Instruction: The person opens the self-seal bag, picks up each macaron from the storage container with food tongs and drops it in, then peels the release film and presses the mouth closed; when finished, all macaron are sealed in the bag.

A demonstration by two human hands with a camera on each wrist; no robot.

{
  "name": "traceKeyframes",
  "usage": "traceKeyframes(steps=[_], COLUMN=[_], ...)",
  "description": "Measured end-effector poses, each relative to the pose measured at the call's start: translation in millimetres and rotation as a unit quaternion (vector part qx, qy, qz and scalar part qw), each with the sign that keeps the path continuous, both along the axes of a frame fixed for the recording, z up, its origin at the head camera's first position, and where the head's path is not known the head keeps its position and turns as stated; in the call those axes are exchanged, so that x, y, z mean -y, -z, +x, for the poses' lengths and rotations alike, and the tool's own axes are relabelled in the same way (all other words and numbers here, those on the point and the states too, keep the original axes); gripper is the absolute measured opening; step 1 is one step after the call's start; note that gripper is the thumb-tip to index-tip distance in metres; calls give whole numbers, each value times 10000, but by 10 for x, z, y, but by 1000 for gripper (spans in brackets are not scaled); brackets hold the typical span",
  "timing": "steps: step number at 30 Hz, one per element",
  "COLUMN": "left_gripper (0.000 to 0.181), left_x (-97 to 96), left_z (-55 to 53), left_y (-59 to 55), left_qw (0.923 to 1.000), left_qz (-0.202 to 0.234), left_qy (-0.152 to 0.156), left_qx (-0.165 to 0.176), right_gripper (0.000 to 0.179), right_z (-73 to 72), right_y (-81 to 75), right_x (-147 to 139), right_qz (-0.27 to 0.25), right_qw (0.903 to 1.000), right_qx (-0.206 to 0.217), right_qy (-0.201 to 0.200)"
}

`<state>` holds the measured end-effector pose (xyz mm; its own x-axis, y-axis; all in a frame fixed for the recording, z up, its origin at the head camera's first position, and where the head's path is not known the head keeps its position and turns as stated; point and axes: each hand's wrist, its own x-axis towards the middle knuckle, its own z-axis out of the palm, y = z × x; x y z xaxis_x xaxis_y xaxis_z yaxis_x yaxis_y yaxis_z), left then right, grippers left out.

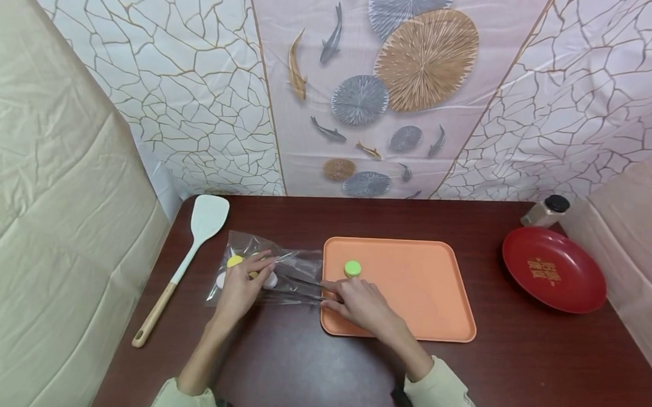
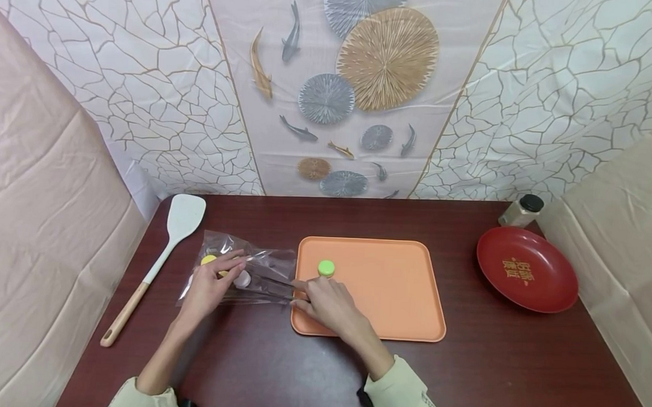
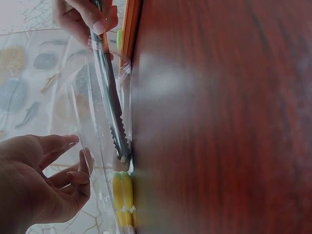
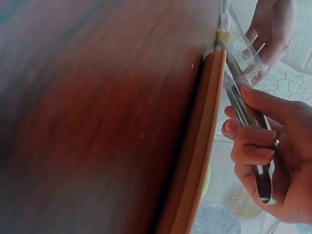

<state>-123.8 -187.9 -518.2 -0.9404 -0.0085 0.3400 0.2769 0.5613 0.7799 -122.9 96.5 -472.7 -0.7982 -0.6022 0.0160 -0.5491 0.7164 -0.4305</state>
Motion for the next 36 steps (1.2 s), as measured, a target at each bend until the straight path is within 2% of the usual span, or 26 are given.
traceKeyframes(steps=[1,2,3,4,5,8,9,12,15,17,18,21,23,24,25,26,30,31,33,36], left_gripper=[25,25,25,25,25,24,25,24,25,25,25,24,24,24,23,24,25,26,26,28], left_x=[-29,-33,-12,-20,-1,-13,22,33,105,55,67,72,97,121,130,137,158,159,159,155], left_z=[29,33,10,23,-1,7,-34,-55,-132,-65,-92,-108,-143,-179,-190,-180,-197,-193,-207,-201], left_y=[-89,-102,-48,-81,-20,-54,47,61,272,99,166,205,286,383,408,397,449,428,457,431], left_qw=[9999,9999,10000,9999,10000,9997,9997,9996,10000,9997,9999,10000,10000,10000,9999,9999,9992,9992,9989,9992], left_qz=[-28,-17,10,24,57,36,-6,-51,40,155,123,60,19,-24,-66,-22,-170,-143,-211,-179], left_qy=[-30,-31,-8,-13,-10,-46,-55,-28,46,153,72,24,-5,-77,-96,-51,-180,-137,-194,-137], left_qx=[96,115,99,127,78,240,249,282,-1,-73,-52,22,46,51,94,106,303,356,367,327], right_gripper=[33,34,35,36,36,36,37,40,44,43,43,43,42,41,41,40,37,36,36,36], right_z=[1,3,7,14,23,62,75,113,142,157,162,171,180,183,185,188,197,199,203,207], right_y=[0,-2,-7,-18,-35,-107,-139,-243,-339,-381,-393,-389,-365,-351,-334,-316,-262,-249,-228,-201], right_x=[-7,-19,-37,-64,-101,-240,-300,-483,-668,-779,-832,-985,-1076,-1118,-1157,-1192,-1285,-1300,-1319,-1341], right_qz=[-39,-84,-132,-183,-234,-409,-443,-437,-312,-222,-190,-125,-164,-169,-167,-152,-1,40,89,101], right_qw=[10000,10000,9999,9998,9997,9988,9985,9970,9953,9939,9931,9903,9894,9889,9887,9885,9873,9870,9863,9856], right_qx=[23,20,-6,-37,-78,-109,-85,-15,-40,-80,-88,-76,-87,-80,-68,-45,191,258,372,417], right_qy=[6,17,30,49,77,250,326,631,916,1081,1156,1383,1442,1471,1490,1505,1575,1584,1604,1637])
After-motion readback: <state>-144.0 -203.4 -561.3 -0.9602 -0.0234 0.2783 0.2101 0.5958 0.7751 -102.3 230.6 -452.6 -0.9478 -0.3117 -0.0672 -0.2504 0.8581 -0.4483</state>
